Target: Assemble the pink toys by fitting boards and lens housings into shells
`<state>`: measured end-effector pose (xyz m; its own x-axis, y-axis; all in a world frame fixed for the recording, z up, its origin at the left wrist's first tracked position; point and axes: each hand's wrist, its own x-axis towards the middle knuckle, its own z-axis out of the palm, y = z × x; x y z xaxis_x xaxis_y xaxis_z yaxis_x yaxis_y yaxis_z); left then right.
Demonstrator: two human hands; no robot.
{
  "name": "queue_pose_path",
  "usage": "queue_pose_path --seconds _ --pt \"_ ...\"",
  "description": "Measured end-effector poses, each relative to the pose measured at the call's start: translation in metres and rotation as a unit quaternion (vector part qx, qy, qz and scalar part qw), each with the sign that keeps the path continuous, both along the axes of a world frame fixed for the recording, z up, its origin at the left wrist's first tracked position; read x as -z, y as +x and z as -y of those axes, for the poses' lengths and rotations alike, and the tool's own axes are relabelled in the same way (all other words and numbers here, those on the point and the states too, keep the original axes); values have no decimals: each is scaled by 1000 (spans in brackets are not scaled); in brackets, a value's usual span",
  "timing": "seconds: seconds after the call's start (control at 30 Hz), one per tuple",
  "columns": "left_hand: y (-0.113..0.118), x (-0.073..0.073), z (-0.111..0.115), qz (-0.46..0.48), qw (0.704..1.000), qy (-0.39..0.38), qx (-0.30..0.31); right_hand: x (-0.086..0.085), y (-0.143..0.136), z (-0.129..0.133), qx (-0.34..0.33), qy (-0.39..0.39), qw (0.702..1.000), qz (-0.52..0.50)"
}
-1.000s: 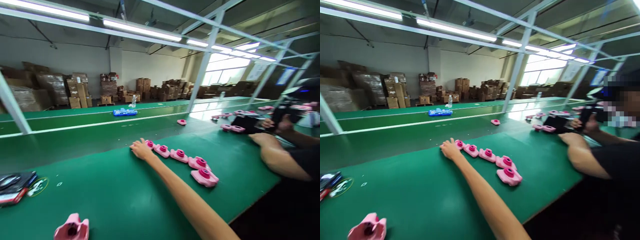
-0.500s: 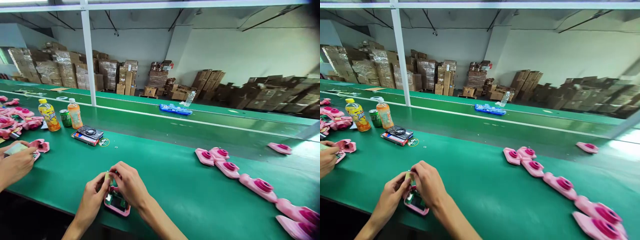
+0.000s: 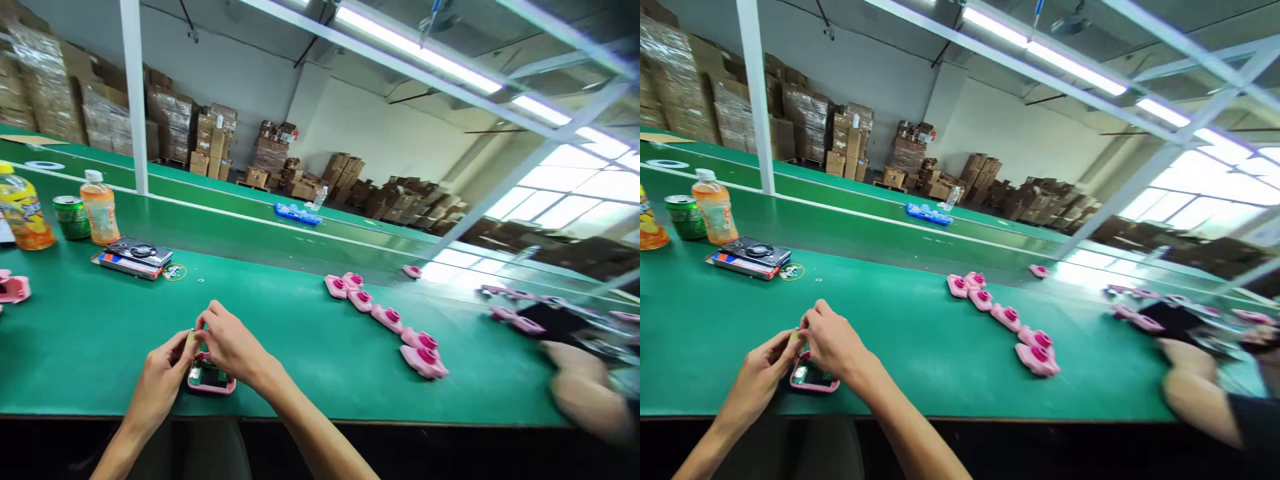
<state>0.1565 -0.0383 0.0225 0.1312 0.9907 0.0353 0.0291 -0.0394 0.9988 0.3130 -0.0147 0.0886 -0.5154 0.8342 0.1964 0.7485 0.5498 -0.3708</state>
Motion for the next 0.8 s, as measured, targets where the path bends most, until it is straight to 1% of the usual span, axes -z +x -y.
queue_pose_path --seconds 0.07,0.13,0.17,0.23,0.3,0.33,0.4,0.47,0.53,0.63,0.7,0.8 --pt "-1 4 -6 21 1000 -15 -5 6 -2 0 12 19 998 66" --pt "-4 4 -11 57 998 -27 1 13 -4 -1 23 45 994 99" --pt "-5 3 -13 81 996 -34 14 16 -4 -2 22 56 993 98" --pt "-9 -1 -16 142 986 -63 61 19 -4 -5 4 73 995 71" --pt "-12 -6 -17 217 964 -111 107 19 -3 -9 -29 93 994 44" --pt "-14 -8 -18 259 949 -134 118 19 -3 -11 -46 109 992 42" --pt "-15 -11 -18 345 915 -174 114 21 -3 -14 -82 156 982 66" --pt "-17 -12 -19 402 889 -196 98 23 -4 -16 -102 209 968 99" --pt "-18 -12 -20 415 880 -209 97 27 -6 -17 -100 257 955 112" --pt "-18 -14 -21 406 883 -215 97 30 -8 -18 -103 304 939 123" --pt "-17 -15 -21 398 888 -211 87 31 -8 -17 -119 312 933 138" --pt "-13 -14 -20 376 903 -197 71 32 -8 -16 -128 311 930 146"
